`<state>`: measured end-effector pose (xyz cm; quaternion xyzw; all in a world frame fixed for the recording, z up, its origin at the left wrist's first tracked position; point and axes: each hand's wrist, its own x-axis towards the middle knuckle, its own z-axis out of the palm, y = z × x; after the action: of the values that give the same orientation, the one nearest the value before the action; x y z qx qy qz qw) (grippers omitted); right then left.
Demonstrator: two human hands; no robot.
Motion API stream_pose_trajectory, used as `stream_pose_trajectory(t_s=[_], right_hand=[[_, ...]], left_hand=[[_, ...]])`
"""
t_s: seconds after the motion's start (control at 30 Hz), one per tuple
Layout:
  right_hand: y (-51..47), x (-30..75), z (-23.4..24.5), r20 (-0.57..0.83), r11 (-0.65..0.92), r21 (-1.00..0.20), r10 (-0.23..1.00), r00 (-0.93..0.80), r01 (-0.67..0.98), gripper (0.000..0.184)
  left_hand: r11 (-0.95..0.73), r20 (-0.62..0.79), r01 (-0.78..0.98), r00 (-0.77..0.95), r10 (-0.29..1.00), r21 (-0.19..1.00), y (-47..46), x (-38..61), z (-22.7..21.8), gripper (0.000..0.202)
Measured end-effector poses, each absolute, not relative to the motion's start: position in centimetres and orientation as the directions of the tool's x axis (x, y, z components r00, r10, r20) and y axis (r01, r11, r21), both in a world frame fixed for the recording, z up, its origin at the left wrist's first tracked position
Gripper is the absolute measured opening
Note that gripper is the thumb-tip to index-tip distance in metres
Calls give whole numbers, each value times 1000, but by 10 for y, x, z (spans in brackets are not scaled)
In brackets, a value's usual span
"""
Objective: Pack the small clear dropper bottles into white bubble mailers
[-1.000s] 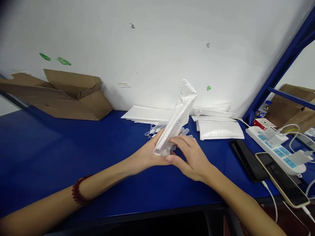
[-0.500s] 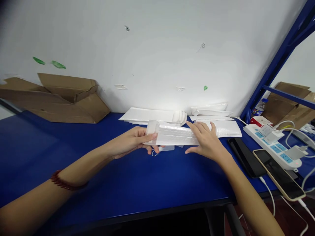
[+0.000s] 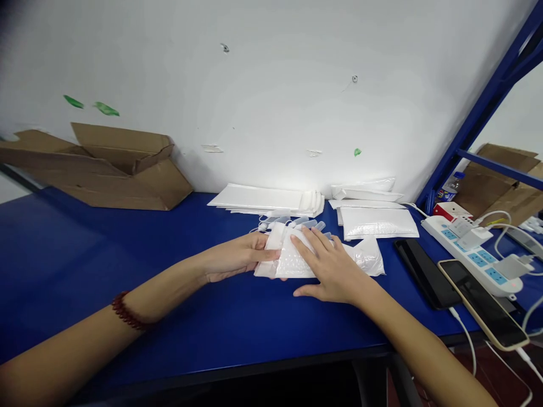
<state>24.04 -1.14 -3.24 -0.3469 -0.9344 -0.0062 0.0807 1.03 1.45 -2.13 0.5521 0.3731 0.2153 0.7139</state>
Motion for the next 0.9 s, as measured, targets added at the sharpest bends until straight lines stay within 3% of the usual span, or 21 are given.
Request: stream_pose_trajectory(t_s=[0.1,0.2,0.37,0.5,0.67,0.9], right_hand=[[-14,241,-32,138,790,-131,613,-778,599,106],[-18,240,-26,180,790,-251,607,-774,560,99],[-9,250,-10,174,635,-382,763,-622,672,51],[13,282,1,90,411,-399,907,-411,820,38],[32,322,6,-146,379,-439,864,-481,815,29],[44,342,2,-115,320,-457,904,-412,830,26]], left_hand=[[261,-282,126,617,735,957,10,14,-23,34],[153,-228,183,520,823,971,10,18,-26,28],[115,-217,287,354,910,951,16,15,-24,31],[115,-215,308,316,924,945,20,8,-20,29],[92,-199,306,341,919,948,22,5,-19,18],[102,-218,317,357,908,943,22,5,-18,18]])
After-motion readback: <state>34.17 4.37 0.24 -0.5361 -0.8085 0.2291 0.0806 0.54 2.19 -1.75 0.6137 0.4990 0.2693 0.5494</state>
